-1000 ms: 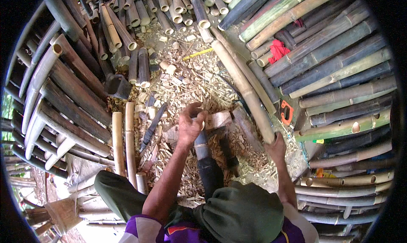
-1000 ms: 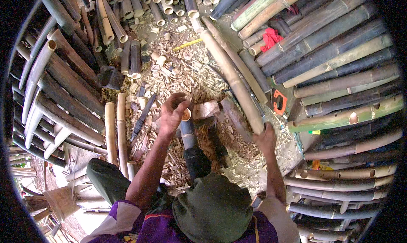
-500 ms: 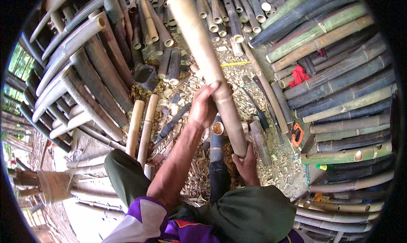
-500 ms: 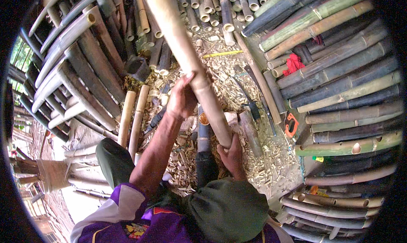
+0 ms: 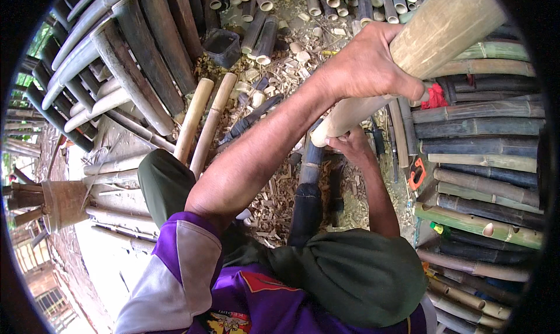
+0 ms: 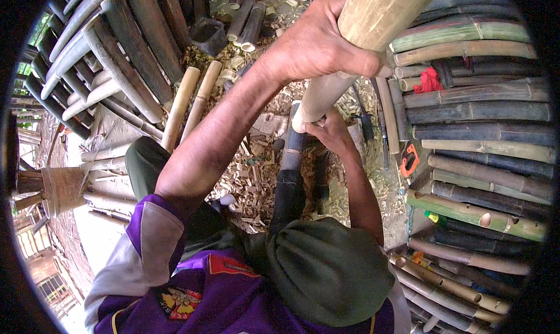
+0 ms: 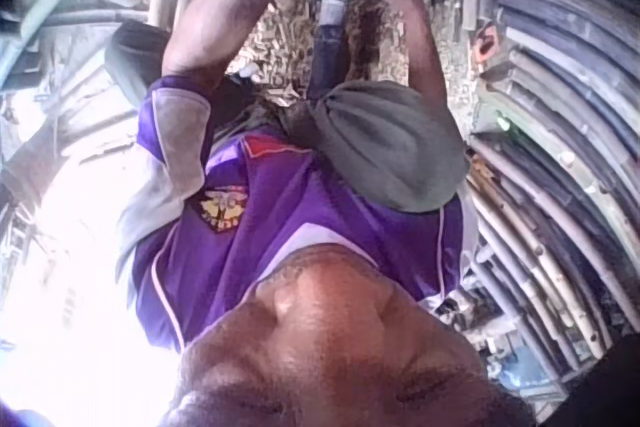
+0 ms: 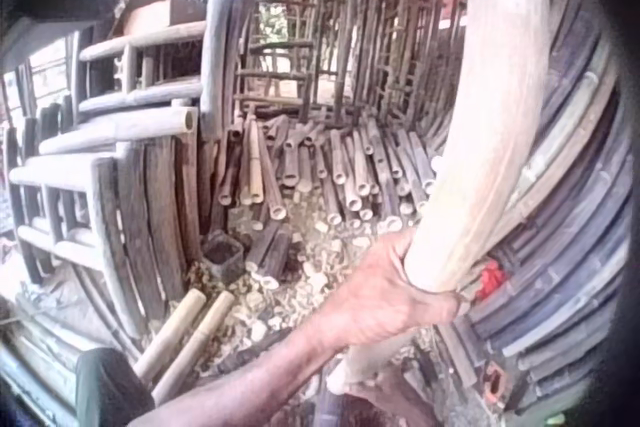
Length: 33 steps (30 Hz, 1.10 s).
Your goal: The person sits on the ground and uses a chisel and wooden mallet to carve and shape a piece of bamboo. They repeatedly strike the chisel to remove material and occasionally rotate the bamboo to work on different sides.
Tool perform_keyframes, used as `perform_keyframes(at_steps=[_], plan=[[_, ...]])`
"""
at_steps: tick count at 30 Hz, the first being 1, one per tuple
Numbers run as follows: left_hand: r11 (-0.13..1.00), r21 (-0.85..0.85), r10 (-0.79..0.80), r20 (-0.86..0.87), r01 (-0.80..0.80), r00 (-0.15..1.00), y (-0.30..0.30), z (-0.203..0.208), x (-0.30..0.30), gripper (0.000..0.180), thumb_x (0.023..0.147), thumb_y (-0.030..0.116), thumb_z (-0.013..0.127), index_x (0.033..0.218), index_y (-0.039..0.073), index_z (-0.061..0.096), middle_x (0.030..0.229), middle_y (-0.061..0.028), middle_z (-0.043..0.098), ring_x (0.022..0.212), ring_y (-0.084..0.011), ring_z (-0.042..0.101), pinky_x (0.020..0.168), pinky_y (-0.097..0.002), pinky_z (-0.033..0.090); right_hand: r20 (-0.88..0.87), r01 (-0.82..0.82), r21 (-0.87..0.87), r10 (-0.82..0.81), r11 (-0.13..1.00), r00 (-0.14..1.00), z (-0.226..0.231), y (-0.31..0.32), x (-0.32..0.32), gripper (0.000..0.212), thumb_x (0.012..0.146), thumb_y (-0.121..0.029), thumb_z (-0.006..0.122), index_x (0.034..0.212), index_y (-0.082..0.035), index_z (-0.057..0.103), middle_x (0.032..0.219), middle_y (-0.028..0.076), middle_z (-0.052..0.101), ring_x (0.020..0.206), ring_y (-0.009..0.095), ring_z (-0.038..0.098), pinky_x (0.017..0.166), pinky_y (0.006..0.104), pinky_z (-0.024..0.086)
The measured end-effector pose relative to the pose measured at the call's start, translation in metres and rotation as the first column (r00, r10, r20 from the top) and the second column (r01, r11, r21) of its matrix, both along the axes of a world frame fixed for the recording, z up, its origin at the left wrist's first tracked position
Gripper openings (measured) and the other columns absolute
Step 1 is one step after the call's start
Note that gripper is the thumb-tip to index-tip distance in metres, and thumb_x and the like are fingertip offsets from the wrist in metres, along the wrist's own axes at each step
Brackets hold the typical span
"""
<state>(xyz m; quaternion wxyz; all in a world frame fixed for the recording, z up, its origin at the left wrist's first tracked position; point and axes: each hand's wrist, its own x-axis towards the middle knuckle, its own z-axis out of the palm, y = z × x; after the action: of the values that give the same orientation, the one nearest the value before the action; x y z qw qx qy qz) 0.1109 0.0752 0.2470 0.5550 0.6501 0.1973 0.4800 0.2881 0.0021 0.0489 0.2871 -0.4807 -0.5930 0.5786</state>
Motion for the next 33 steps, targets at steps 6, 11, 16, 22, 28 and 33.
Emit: perform_keyframes(at_steps=[6,11,16,22,28,33], plan=[[0.995,-0.036,-0.090,0.009,0.090,0.996,-0.018,0.005,0.011,0.046,0.060,0.007,0.083,0.104,0.001,0.071,0.087,-0.0033,0.072,0.082,-0.0116,0.068,0.079,-0.0300,0.057,0.098,0.023,0.090,-0.032,0.996,0.995,0.003,-0.008,-0.002,0.053,0.084,-0.014,0.081,0.127,0.006,0.057,0.123,0.016,0.065,0.118,0.023,0.062,0.101,0.0376,0.051],[0.986,0.014,-0.166,-0.022,0.166,0.986,-0.030,0.001,0.017,0.048,0.059,0.007,0.083,0.105,-0.001,0.069,0.086,-0.0029,0.071,0.081,-0.0097,0.066,0.077,-0.0287,0.057,0.336,-0.029,0.397,-0.116,0.917,0.935,-0.033,-0.015,0.014,0.056,0.084,-0.025,0.081,0.127,0.004,0.060,0.123,0.019,0.065,0.118,0.030,0.061,0.101,0.0443,0.047],[0.990,-0.058,-0.130,0.003,0.130,0.992,-0.031,-0.008,0.020,0.054,0.062,0.010,0.088,0.112,-0.001,0.070,0.093,-0.0071,0.074,0.086,-0.0150,0.069,0.082,-0.0318,0.058,0.248,0.030,0.311,-0.112,0.950,0.962,-0.027,-0.021,0.009,0.064,0.086,-0.033,0.079,0.132,0.004,0.056,0.126,0.022,0.064,0.120,0.034,0.060,0.102,0.0461,0.046],[0.823,-0.109,0.537,-0.172,-0.557,0.826,0.031,-0.030,-0.034,0.062,0.075,0.036,0.087,0.116,-0.004,0.064,0.094,-0.0172,0.073,0.087,-0.0237,0.073,0.082,-0.0391,0.060,0.908,-0.062,0.037,-0.008,0.997,0.419,-0.106,-0.099,0.041,0.068,0.089,-0.053,0.067,0.128,0.001,0.055,0.106,0.026,0.070,0.101,0.045,0.068,0.091,0.0539,0.053],[0.696,-0.021,0.296,-0.902,-0.718,0.313,0.039,-0.214,-0.093,0.067,0.069,0.027,0.083,0.122,-0.003,0.055,0.110,-0.0233,0.070,0.104,-0.0381,0.069,0.091,-0.0451,0.055,0.908,0.027,-0.203,0.178,0.979,0.380,-0.129,-0.151,0.042,0.085,0.076,-0.019,0.081,0.144,0.007,0.038,0.128,0.035,0.059,0.114,0.045,0.063,0.094,0.0530,0.053],[0.676,-0.055,0.191,-0.950,-0.735,0.247,0.011,-0.283,-0.102,0.076,0.071,0.029,0.086,0.133,0.002,0.052,0.121,-0.0253,0.065,0.113,-0.0406,0.063,0.099,-0.0467,0.051,0.888,0.029,0.131,-0.130,0.991,0.440,-0.152,-0.173,0.073,0.083,0.076,-0.013,0.079,0.145,0.006,0.038,0.120,0.026,0.064,0.104,0.036,0.068,0.084,0.0469,0.057]])
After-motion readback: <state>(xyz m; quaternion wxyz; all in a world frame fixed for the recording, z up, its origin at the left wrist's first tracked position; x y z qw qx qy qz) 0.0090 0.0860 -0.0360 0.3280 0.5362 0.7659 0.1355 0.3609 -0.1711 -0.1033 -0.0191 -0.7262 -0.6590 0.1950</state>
